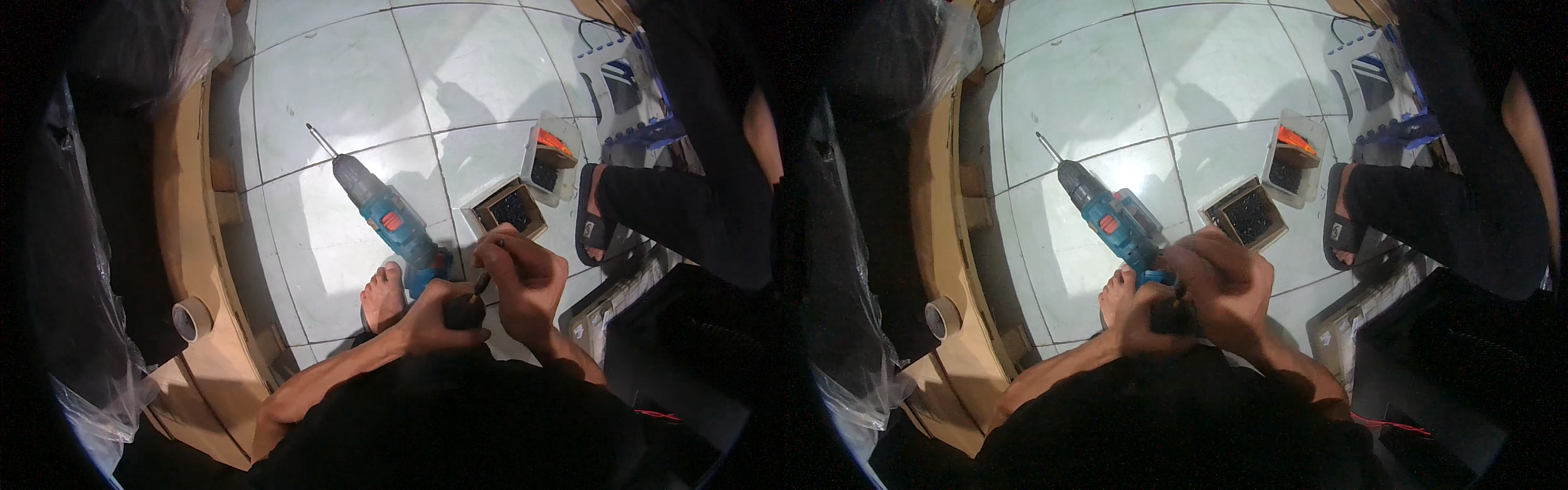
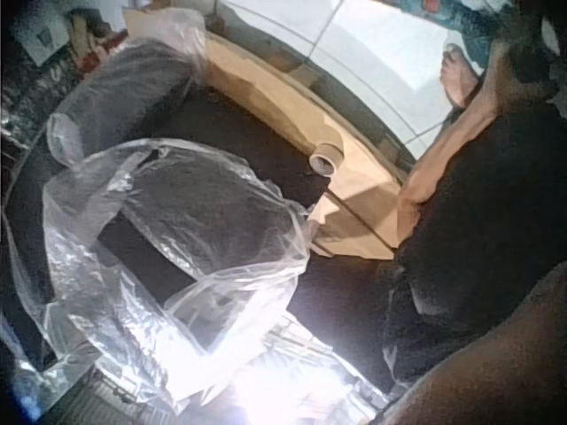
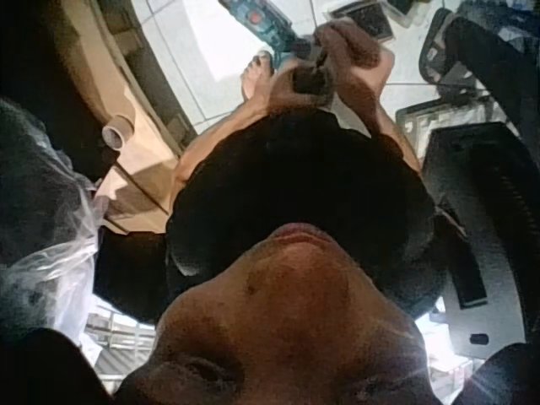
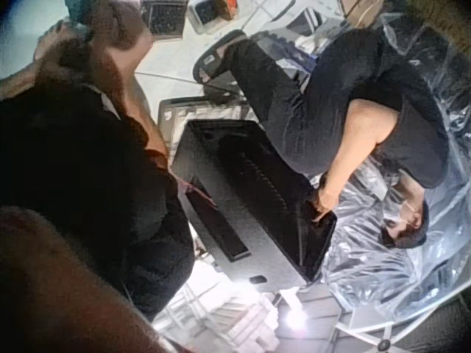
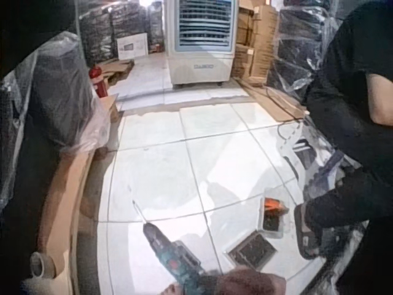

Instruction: The person uses a cordless drill to drive screws into the front of large black speaker cabinets. They repeatedly pick up screws from a small box, attach them to the drill bit, and fasten them into the speaker frames while sitting on the floor.

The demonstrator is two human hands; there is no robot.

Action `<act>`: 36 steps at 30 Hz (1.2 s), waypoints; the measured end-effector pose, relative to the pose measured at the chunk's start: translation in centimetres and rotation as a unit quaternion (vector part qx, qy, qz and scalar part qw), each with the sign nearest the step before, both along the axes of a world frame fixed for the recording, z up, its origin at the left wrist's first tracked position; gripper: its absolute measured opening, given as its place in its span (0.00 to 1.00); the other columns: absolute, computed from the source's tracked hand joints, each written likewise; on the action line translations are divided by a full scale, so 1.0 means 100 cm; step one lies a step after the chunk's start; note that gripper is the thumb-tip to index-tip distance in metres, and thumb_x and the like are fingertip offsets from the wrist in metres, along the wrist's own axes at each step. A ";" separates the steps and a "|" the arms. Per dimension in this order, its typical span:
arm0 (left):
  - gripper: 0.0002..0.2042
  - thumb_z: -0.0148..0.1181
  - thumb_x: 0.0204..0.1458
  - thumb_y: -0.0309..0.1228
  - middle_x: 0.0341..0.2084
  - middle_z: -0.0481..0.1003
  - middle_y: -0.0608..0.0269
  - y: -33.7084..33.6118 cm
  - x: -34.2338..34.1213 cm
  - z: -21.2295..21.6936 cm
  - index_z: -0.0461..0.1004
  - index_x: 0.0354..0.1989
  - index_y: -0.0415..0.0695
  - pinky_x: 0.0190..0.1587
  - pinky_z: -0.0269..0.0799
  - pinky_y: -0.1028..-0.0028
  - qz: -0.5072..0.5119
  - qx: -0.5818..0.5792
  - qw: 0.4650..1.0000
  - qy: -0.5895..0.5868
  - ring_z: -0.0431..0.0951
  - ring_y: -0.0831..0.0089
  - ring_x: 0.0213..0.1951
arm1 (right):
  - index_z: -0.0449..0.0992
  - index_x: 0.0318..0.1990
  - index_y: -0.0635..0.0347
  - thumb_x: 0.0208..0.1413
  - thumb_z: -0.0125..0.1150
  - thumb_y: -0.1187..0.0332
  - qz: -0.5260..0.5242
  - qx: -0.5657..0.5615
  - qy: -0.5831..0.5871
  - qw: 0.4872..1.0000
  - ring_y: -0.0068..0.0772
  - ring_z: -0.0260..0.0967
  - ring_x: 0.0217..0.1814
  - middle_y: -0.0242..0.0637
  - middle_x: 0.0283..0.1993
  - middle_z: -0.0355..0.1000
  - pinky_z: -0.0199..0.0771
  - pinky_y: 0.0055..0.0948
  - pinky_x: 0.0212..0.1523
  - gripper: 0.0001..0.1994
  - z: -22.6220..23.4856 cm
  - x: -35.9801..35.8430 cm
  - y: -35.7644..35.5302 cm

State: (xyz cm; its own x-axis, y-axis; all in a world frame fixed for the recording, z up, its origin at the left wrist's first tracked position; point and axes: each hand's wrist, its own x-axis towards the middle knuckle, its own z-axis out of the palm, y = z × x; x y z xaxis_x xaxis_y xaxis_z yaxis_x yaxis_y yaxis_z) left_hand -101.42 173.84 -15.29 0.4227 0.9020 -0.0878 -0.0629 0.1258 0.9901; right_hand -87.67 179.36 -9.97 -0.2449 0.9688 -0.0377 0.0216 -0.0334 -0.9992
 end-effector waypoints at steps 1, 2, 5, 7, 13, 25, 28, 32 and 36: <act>0.13 0.67 0.39 0.33 0.20 0.70 0.61 0.000 0.002 -0.003 0.71 0.23 0.37 0.27 0.64 0.73 0.001 0.006 1.000 0.004 0.70 0.73 0.23 | 0.74 0.29 0.73 0.57 0.56 0.70 -0.011 0.027 -0.035 0.999 0.22 0.64 0.30 0.38 0.27 0.70 0.64 0.23 0.31 0.12 0.000 0.000 -0.003; 0.13 0.67 0.39 0.33 0.20 0.70 0.60 -0.001 0.005 -0.007 0.71 0.22 0.37 0.27 0.64 0.72 0.005 0.014 1.000 0.007 0.70 0.72 0.23 | 0.74 0.30 0.74 0.57 0.55 0.73 -0.019 0.055 -0.072 0.996 0.22 0.64 0.30 0.38 0.27 0.70 0.64 0.22 0.31 0.10 0.000 0.001 -0.007; 0.13 0.67 0.39 0.33 0.20 0.69 0.59 -0.002 0.008 -0.014 0.71 0.22 0.37 0.26 0.64 0.71 0.023 0.036 0.999 -0.005 0.69 0.70 0.22 | 0.76 0.34 0.74 0.57 0.55 0.72 -0.006 0.000 -0.063 0.998 0.21 0.65 0.31 0.38 0.28 0.70 0.65 0.22 0.33 0.10 0.009 0.004 -0.004; 0.13 0.68 0.38 0.33 0.20 0.69 0.58 0.000 0.007 -0.015 0.71 0.22 0.37 0.26 0.63 0.71 0.021 0.039 0.999 0.004 0.69 0.69 0.22 | 0.77 0.36 0.73 0.57 0.56 0.68 0.023 -0.050 -0.034 0.998 0.22 0.66 0.33 0.38 0.30 0.72 0.66 0.23 0.35 0.13 0.011 0.008 0.000; 0.13 0.66 0.39 0.34 0.21 0.69 0.61 -0.001 0.006 -0.012 0.71 0.23 0.39 0.26 0.62 0.72 -0.014 0.024 1.000 -0.013 0.69 0.72 0.22 | 0.80 0.38 0.68 0.53 0.62 0.51 0.093 -0.083 0.095 0.988 0.30 0.72 0.38 0.43 0.34 0.76 0.71 0.28 0.39 0.23 -0.006 0.022 0.020; 0.14 0.66 0.40 0.37 0.20 0.70 0.62 -0.002 0.006 -0.016 0.72 0.25 0.38 0.28 0.65 0.72 -0.019 0.033 0.999 -0.017 0.70 0.73 0.23 | 0.79 0.31 0.65 0.46 0.66 0.70 0.200 0.054 -0.121 0.971 0.26 0.72 0.30 0.37 0.30 0.75 0.72 0.25 0.31 0.08 0.009 0.039 0.047; 0.16 0.67 0.39 0.39 0.19 0.71 0.61 -0.005 0.005 -0.023 0.72 0.24 0.37 0.28 0.66 0.71 -0.049 -0.008 0.998 -0.024 0.70 0.72 0.22 | 0.71 0.23 0.62 0.41 0.68 0.75 0.205 0.209 -0.204 0.934 0.27 0.64 0.25 0.33 0.24 0.67 0.62 0.29 0.24 0.08 0.016 0.038 0.051; 0.18 0.68 0.38 0.41 0.19 0.72 0.60 -0.015 0.005 -0.039 0.73 0.25 0.36 0.28 0.67 0.72 -0.078 0.024 0.996 -0.033 0.71 0.71 0.22 | 0.62 0.16 0.59 0.40 0.66 0.77 0.355 0.275 -0.200 0.871 0.37 0.58 0.20 0.36 0.19 0.59 0.54 0.34 0.20 0.15 0.018 0.045 0.059; 0.20 0.69 0.37 0.42 0.21 0.74 0.59 -0.021 -0.001 -0.038 0.74 0.27 0.35 0.28 0.68 0.72 -0.115 0.038 0.991 -0.058 0.73 0.71 0.24 | 0.60 0.13 0.59 0.42 0.62 0.80 0.394 0.232 -0.181 0.871 0.36 0.55 0.15 0.36 0.14 0.56 0.51 0.35 0.18 0.16 0.026 0.044 0.045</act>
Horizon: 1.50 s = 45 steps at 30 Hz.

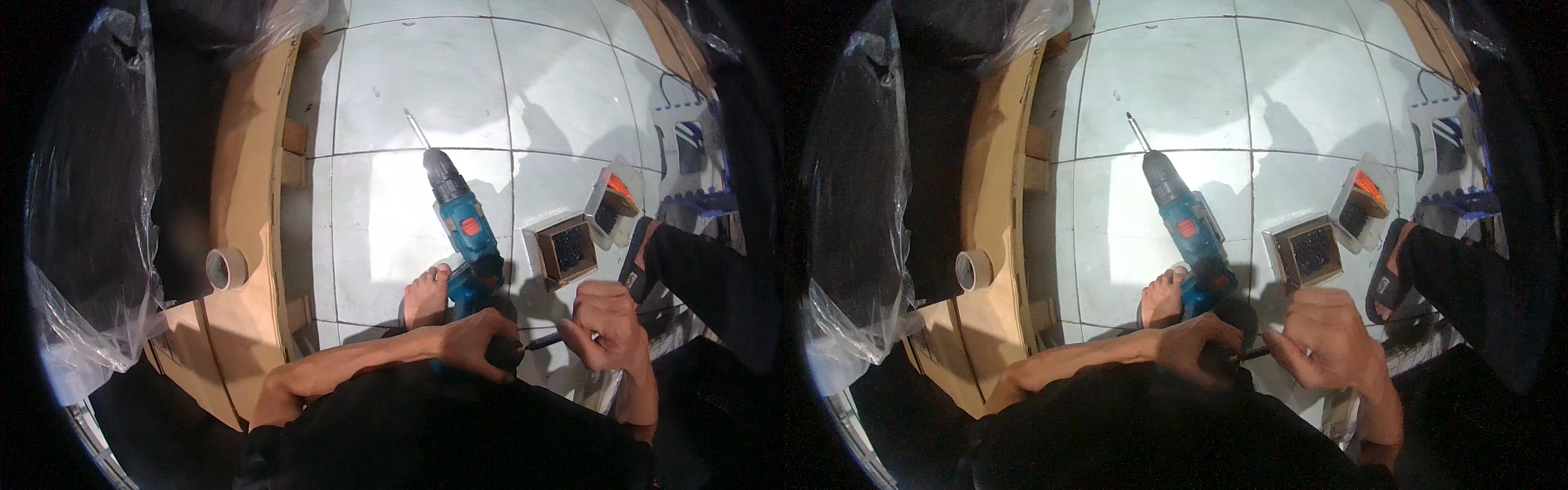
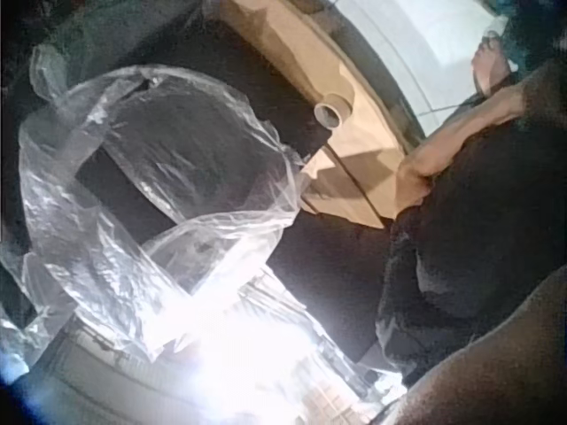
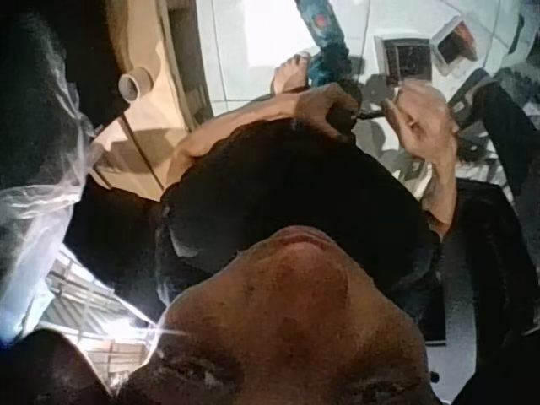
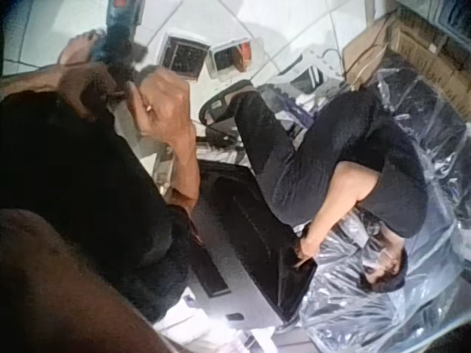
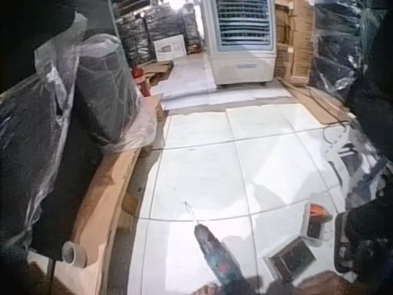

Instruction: The person uses a cordless drill to drive screws into the front of large black speaker cabinets. They repeatedly pick up screws from a small box, attach them to the drill bit, and fasten them into the speaker frames while sitting on the floor.

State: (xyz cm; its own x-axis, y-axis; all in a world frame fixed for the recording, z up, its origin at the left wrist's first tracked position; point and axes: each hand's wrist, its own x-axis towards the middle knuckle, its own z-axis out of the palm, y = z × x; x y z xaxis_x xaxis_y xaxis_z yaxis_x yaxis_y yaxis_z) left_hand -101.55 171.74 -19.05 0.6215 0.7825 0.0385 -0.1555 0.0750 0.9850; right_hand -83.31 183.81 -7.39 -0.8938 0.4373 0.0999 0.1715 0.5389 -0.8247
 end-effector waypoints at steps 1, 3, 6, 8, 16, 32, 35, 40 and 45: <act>0.19 0.69 0.36 0.41 0.21 0.74 0.59 0.002 -0.002 0.000 0.75 0.27 0.35 0.28 0.68 0.72 -0.012 -0.001 1.000 -0.006 0.74 0.71 0.24 | 0.60 0.13 0.59 0.43 0.61 0.81 -0.019 -0.030 -0.006 0.999 0.36 0.54 0.15 0.36 0.14 0.56 0.51 0.35 0.17 0.16 0.003 0.000 -0.006; 0.19 0.69 0.36 0.41 0.22 0.74 0.58 -0.005 -0.008 -0.004 0.75 0.27 0.36 0.28 0.68 0.72 -0.014 -0.008 1.000 0.000 0.74 0.72 0.25 | 0.60 0.13 0.61 0.44 0.58 0.83 -0.022 -0.083 0.008 0.996 0.36 0.54 0.13 0.36 0.13 0.57 0.50 0.34 0.15 0.15 -0.008 -0.001 -0.012; 0.18 0.69 0.34 0.38 0.23 0.68 0.59 -0.012 -0.012 -0.005 0.71 0.25 0.35 0.29 0.64 0.68 -0.034 -0.052 0.998 -0.016 0.71 0.69 0.27 | 0.61 0.14 0.63 0.46 0.57 0.83 -0.036 -0.096 0.015 0.995 0.36 0.55 0.14 0.37 0.13 0.58 0.51 0.34 0.16 0.14 -0.013 -0.004 -0.018; 0.18 0.69 0.34 0.38 0.23 0.69 0.59 -0.012 -0.010 -0.005 0.71 0.26 0.35 0.30 0.64 0.69 -0.038 -0.074 0.996 -0.037 0.71 0.70 0.28 | 0.62 0.14 0.63 0.47 0.56 0.82 -0.073 -0.110 0.009 0.991 0.36 0.55 0.14 0.37 0.14 0.58 0.52 0.34 0.17 0.13 -0.009 -0.006 -0.020; 0.20 0.68 0.37 0.38 0.29 0.74 0.59 -0.015 -0.017 -0.002 0.73 0.33 0.35 0.34 0.70 0.72 -0.092 -0.194 0.974 -0.076 0.75 0.72 0.31 | 0.62 0.16 0.65 0.43 0.55 0.82 -0.040 -0.046 0.008 0.998 0.36 0.57 0.19 0.38 0.17 0.60 0.55 0.33 0.22 0.10 -0.012 -0.015 -0.011; 0.25 0.68 0.40 0.39 0.41 0.71 0.52 -0.014 -0.010 -0.002 0.70 0.43 0.34 0.32 0.71 0.72 -0.109 -0.314 0.943 -0.022 0.73 0.69 0.39 | 0.61 0.21 0.66 0.48 0.50 0.75 -0.054 -0.061 0.017 0.997 0.34 0.53 0.26 0.37 0.22 0.58 0.52 0.31 0.29 0.08 -0.034 -0.015 -0.002; 0.31 0.68 0.41 0.39 0.47 0.68 0.51 -0.020 -0.012 -0.001 0.65 0.52 0.36 0.37 0.71 0.70 -0.057 -0.334 0.941 0.004 0.72 0.67 0.43 | 0.61 0.22 0.65 0.52 0.50 0.71 -0.056 -0.036 -0.007 0.998 0.32 0.53 0.27 0.36 0.23 0.57 0.51 0.30 0.30 0.10 -0.031 -0.011 0.003; 0.18 0.65 0.46 0.42 0.27 0.74 0.59 -0.015 -0.018 -0.026 0.73 0.37 0.40 0.32 0.72 0.77 -0.108 -0.183 0.974 -0.084 0.76 0.73 0.32 | 0.68 0.29 0.67 0.49 0.51 0.78 0.044 -0.003 -0.029 0.999 0.41 0.60 0.34 0.43 0.30 0.63 0.61 0.37 0.35 0.01 -0.038 -0.018 0.018; 0.25 0.69 0.39 0.46 0.25 0.73 0.61 -0.036 -0.004 -0.033 0.73 0.35 0.34 0.33 0.71 0.77 -0.005 -0.266 0.964 0.030 0.74 0.74 0.31 | 0.68 0.28 0.64 0.55 0.52 0.72 -0.031 -0.014 0.063 0.997 0.37 0.62 0.32 0.40 0.29 0.65 0.62 0.34 0.35 0.06 -0.054 0.001 0.012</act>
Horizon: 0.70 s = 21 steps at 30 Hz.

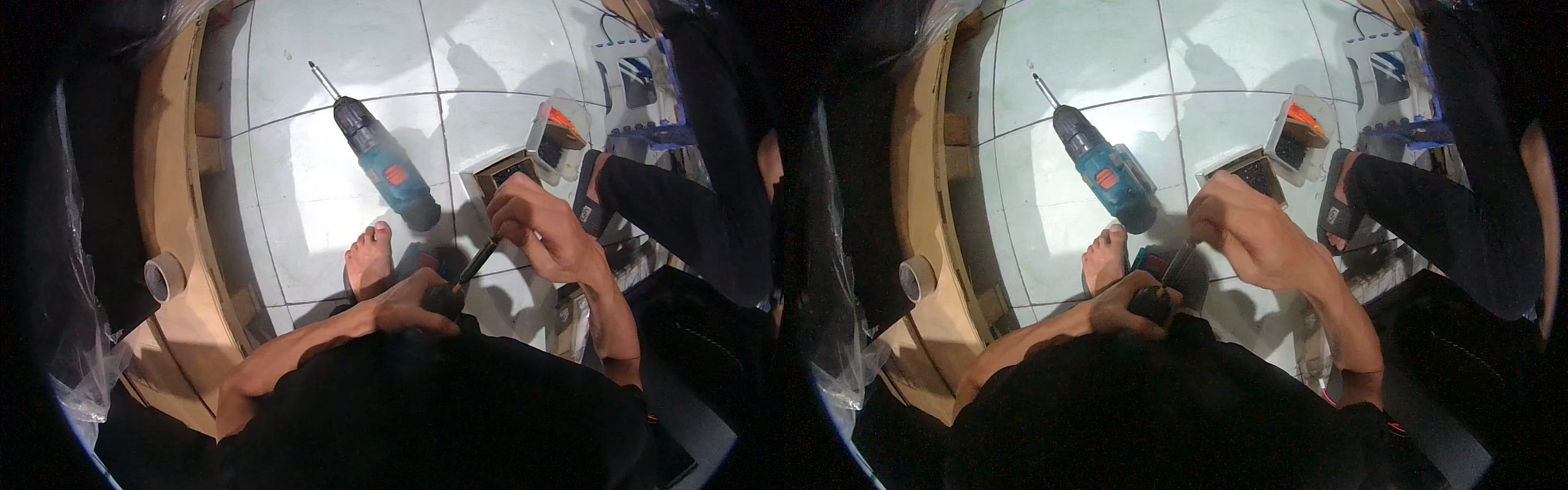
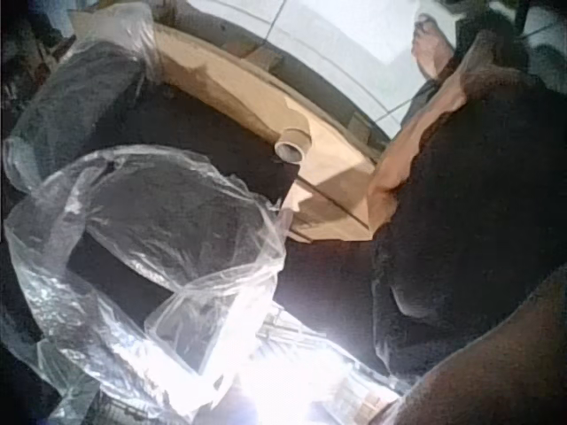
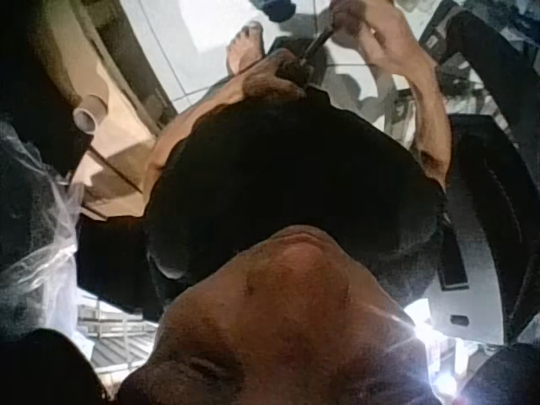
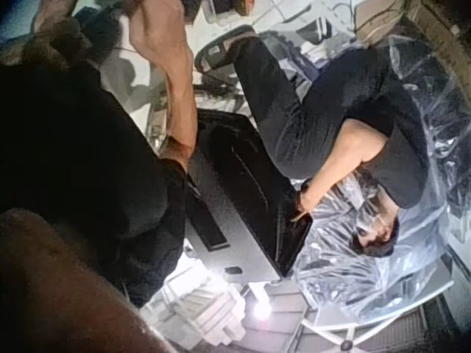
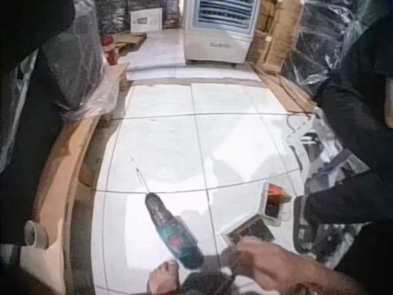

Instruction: The person uses a cordless drill to drive screws into the front of large black speaker cabinets. They repeatedly pick up screws from a small box, attach them to the drill bit, and fasten them into the speaker frames while sitting on the floor.

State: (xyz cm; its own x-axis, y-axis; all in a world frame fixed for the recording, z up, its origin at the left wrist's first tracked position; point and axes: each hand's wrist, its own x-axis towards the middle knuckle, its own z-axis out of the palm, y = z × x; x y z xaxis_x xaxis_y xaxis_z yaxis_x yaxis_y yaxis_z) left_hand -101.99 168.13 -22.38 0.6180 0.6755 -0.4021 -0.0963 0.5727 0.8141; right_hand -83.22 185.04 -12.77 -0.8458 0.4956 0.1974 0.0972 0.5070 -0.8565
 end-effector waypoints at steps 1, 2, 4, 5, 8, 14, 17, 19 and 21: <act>0.25 0.70 0.38 0.46 0.25 0.73 0.61 -0.001 0.002 0.000 0.73 0.34 0.34 0.34 0.70 0.77 0.001 -0.005 1.000 -0.005 0.74 0.74 0.31 | 0.68 0.28 0.64 0.55 0.53 0.71 -0.013 -0.023 -0.009 1.000 0.37 0.62 0.31 0.40 0.29 0.65 0.62 0.33 0.35 0.06 0.002 0.006 0.002; 0.26 0.70 0.36 0.45 0.25 0.72 0.61 -0.001 -0.001 0.000 0.74 0.33 0.33 0.35 0.70 0.76 0.001 -0.013 1.000 -0.008 0.74 0.74 0.31 | 0.69 0.29 0.63 0.56 0.53 0.70 -0.027 -0.048 -0.016 0.998 0.36 0.62 0.31 0.39 0.29 0.65 0.63 0.33 0.34 0.07 0.003 0.007 0.004; 0.25 0.71 0.35 0.45 0.25 0.72 0.62 0.004 -0.008 0.005 0.74 0.33 0.33 0.37 0.69 0.75 -0.017 -0.040 0.999 -0.027 0.74 0.74 0.32 | 0.70 0.30 0.63 0.59 0.54 0.64 -0.041 -0.073 -0.031 0.996 0.33 0.62 0.31 0.38 0.28 0.66 0.63 0.31 0.33 0.12 0.003 0.006 0.006; 0.25 0.70 0.35 0.44 0.25 0.72 0.62 0.013 -0.011 0.016 0.74 0.33 0.34 0.38 0.69 0.75 -0.038 -0.060 0.997 -0.040 0.74 0.73 0.32 | 0.70 0.30 0.64 0.56 0.54 0.69 -0.028 -0.068 -0.037 0.997 0.34 0.62 0.31 0.38 0.28 0.66 0.63 0.32 0.33 0.08 0.004 0.006 0.005; 0.24 0.70 0.34 0.43 0.25 0.72 0.63 0.022 -0.015 0.023 0.74 0.33 0.35 0.38 0.68 0.75 -0.068 -0.066 0.994 -0.060 0.73 0.73 0.32 | 0.70 0.32 0.67 0.50 0.57 0.79 0.002 -0.071 -0.065 0.995 0.37 0.62 0.32 0.38 0.29 0.65 0.63 0.34 0.34 0.03 0.006 -0.001 0.002; 0.16 0.63 0.34 0.40 0.20 0.69 0.66 0.018 -0.014 0.014 0.72 0.23 0.39 0.27 0.61 0.78 0.005 0.002 0.991 -0.137 0.68 0.76 0.24 | 0.71 0.31 0.66 0.52 0.58 0.76 0.020 -0.038 0.001 0.999 0.34 0.63 0.28 0.40 0.28 0.65 0.64 0.33 0.31 0.03 -0.004 -0.015 0.004; 0.16 0.63 0.32 0.41 0.17 0.67 0.63 0.021 -0.006 0.008 0.71 0.17 0.38 0.25 0.59 0.76 0.048 0.016 0.959 -0.278 0.68 0.75 0.22 | 0.71 0.33 0.65 0.56 0.55 0.74 -0.013 -0.059 0.037 0.997 0.33 0.64 0.27 0.40 0.28 0.66 0.66 0.34 0.30 0.04 -0.012 -0.023 -0.004; 0.19 0.65 0.32 0.44 0.17 0.69 0.61 0.022 -0.006 0.009 0.71 0.17 0.38 0.28 0.60 0.74 0.043 0.013 0.951 -0.307 0.68 0.72 0.23 | 0.71 0.35 0.65 0.59 0.52 0.71 -0.039 -0.123 0.046 0.991 0.30 0.68 0.31 0.39 0.30 0.69 0.70 0.30 0.33 0.06 -0.017 -0.027 -0.011; 0.20 0.65 0.31 0.47 0.16 0.70 0.61 0.022 -0.006 0.008 0.73 0.17 0.39 0.28 0.58 0.74 0.076 0.004 0.949 -0.306 0.67 0.71 0.23 | 0.70 0.36 0.65 0.61 0.51 0.71 -0.076 -0.209 0.080 0.972 0.28 0.70 0.33 0.39 0.31 0.70 0.72 0.29 0.35 0.06 -0.024 -0.035 -0.021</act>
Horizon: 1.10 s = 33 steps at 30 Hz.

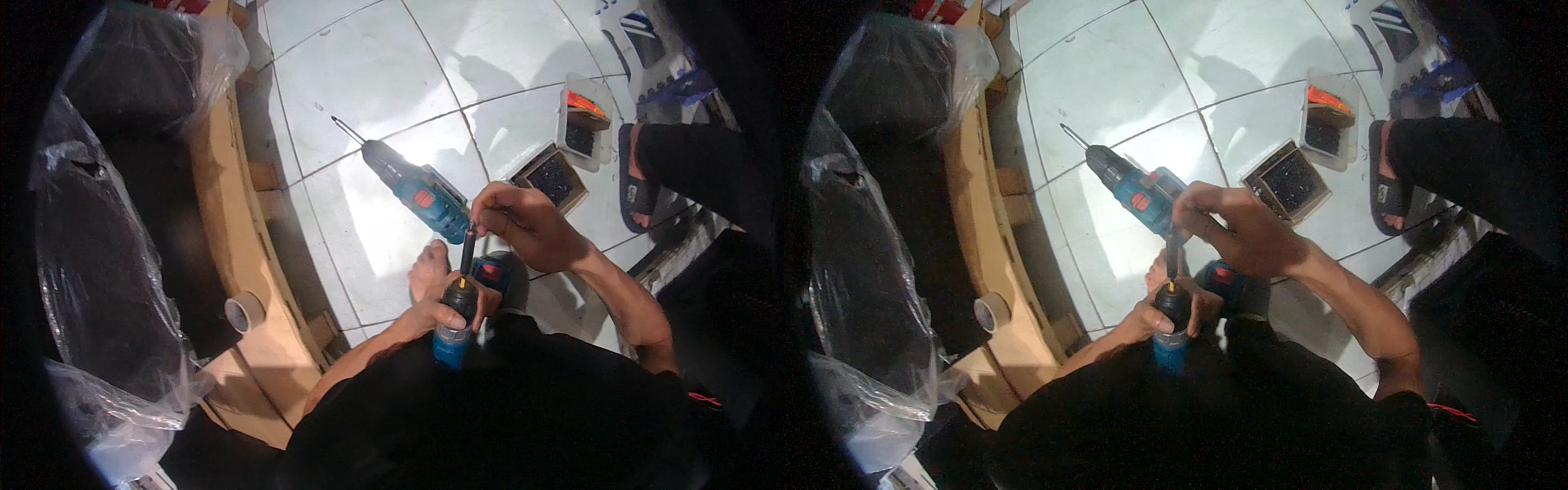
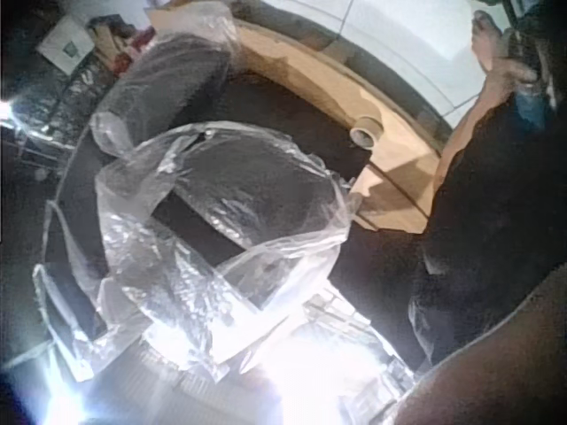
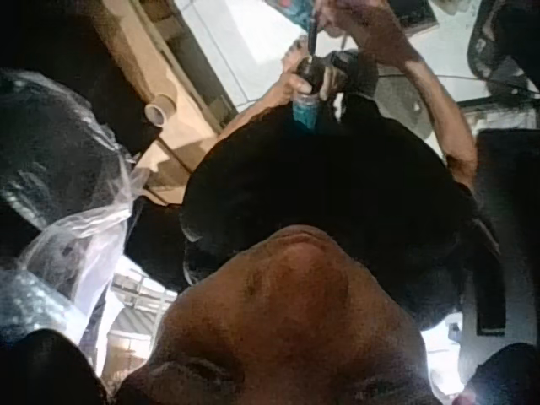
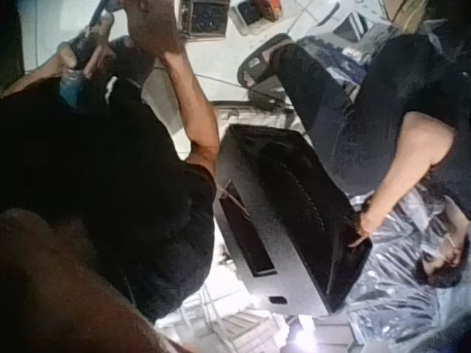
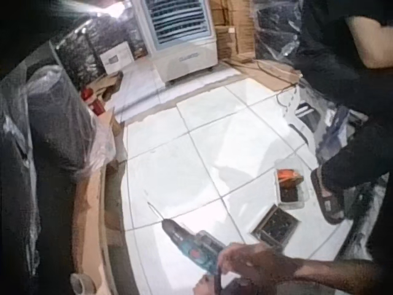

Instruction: The person uses a cordless drill to drive screws into the front of large black speaker cabinets. They repeatedly pick up screws from a small box, attach them to the drill bit, and fasten them into the speaker frames while sitting on the floor.

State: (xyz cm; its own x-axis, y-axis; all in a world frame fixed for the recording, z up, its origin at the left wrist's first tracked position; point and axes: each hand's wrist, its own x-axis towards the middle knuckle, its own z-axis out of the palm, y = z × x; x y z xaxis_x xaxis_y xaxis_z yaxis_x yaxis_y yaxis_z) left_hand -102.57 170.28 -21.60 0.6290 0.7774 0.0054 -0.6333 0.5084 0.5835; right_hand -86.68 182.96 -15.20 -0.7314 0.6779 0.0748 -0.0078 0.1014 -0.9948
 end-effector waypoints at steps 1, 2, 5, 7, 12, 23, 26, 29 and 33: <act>0.21 0.65 0.30 0.48 0.16 0.71 0.61 -0.001 0.000 0.000 0.73 0.17 0.39 0.29 0.57 0.73 0.014 -0.009 1.000 -0.001 0.66 0.70 0.24 | 0.69 0.41 0.66 0.62 0.50 0.72 -0.011 -0.047 0.036 0.998 0.27 0.72 0.37 0.38 0.33 0.71 0.73 0.28 0.37 0.06 -0.004 -0.003 -0.005; 0.21 0.64 0.30 0.48 0.15 0.71 0.61 0.000 -0.001 0.002 0.74 0.16 0.39 0.29 0.57 0.73 0.028 -0.008 1.000 0.003 0.66 0.70 0.24 | 0.69 0.42 0.66 0.62 0.49 0.72 -0.021 -0.079 0.034 0.996 0.25 0.71 0.37 0.38 0.34 0.71 0.73 0.27 0.39 0.06 -0.005 -0.005 -0.011; 0.17 0.61 0.26 0.43 0.14 0.73 0.58 -0.003 -0.001 -0.003 0.73 0.18 0.39 0.31 0.57 0.74 0.039 -0.030 0.998 -0.042 0.70 0.70 0.21 | 0.69 0.45 0.66 0.62 0.49 0.74 -0.049 -0.157 0.050 0.985 0.23 0.71 0.37 0.38 0.35 0.71 0.73 0.25 0.40 0.08 -0.008 -0.013 -0.025; 0.18 0.61 0.28 0.45 0.13 0.72 0.60 -0.001 0.000 0.001 0.73 0.17 0.39 0.29 0.57 0.74 0.043 -0.021 0.998 -0.036 0.67 0.70 0.22 | 0.68 0.46 0.68 0.59 0.51 0.75 -0.072 -0.186 0.083 0.976 0.25 0.72 0.38 0.39 0.35 0.72 0.75 0.25 0.39 0.09 -0.011 -0.017 -0.034; 0.19 0.62 0.27 0.45 0.13 0.72 0.59 0.003 0.006 -0.008 0.73 0.16 0.38 0.28 0.56 0.75 0.033 -0.005 0.997 -0.074 0.66 0.71 0.22 | 0.68 0.46 0.70 0.59 0.50 0.79 -0.106 -0.299 0.061 0.947 0.25 0.71 0.45 0.40 0.39 0.72 0.72 0.27 0.49 0.09 -0.003 -0.015 -0.039; 0.18 0.62 0.28 0.45 0.13 0.71 0.59 0.003 0.006 0.005 0.73 0.16 0.39 0.28 0.57 0.75 0.057 -0.031 0.997 -0.045 0.66 0.72 0.18 | 0.68 0.47 0.69 0.59 0.53 0.75 -0.127 -0.271 0.097 0.949 0.20 0.71 0.34 0.39 0.35 0.72 0.76 0.22 0.35 0.10 -0.008 -0.018 -0.043; 0.18 0.62 0.28 0.44 0.13 0.71 0.59 0.002 0.006 0.004 0.73 0.16 0.39 0.28 0.57 0.74 0.056 -0.029 0.997 -0.043 0.66 0.72 0.18 | 0.68 0.46 0.69 0.58 0.53 0.75 -0.129 -0.267 0.079 0.952 0.21 0.71 0.34 0.39 0.35 0.72 0.76 0.23 0.35 0.10 -0.007 -0.018 -0.044; 0.18 0.61 0.29 0.44 0.13 0.71 0.60 0.003 0.007 0.002 0.73 0.16 0.39 0.28 0.57 0.74 0.044 -0.016 0.998 -0.050 0.66 0.71 0.18 | 0.68 0.46 0.70 0.58 0.54 0.76 -0.128 -0.260 0.086 0.953 0.21 0.71 0.35 0.39 0.36 0.71 0.76 0.23 0.36 0.10 -0.009 -0.015 -0.045; 0.17 0.61 0.30 0.44 0.13 0.71 0.60 0.005 0.009 0.002 0.73 0.16 0.40 0.28 0.56 0.74 0.033 -0.010 0.998 -0.051 0.65 0.70 0.20 | 0.68 0.46 0.71 0.57 0.54 0.76 -0.124 -0.238 0.104 0.958 0.22 0.71 0.37 0.41 0.38 0.71 0.75 0.22 0.37 0.11 -0.008 -0.013 -0.044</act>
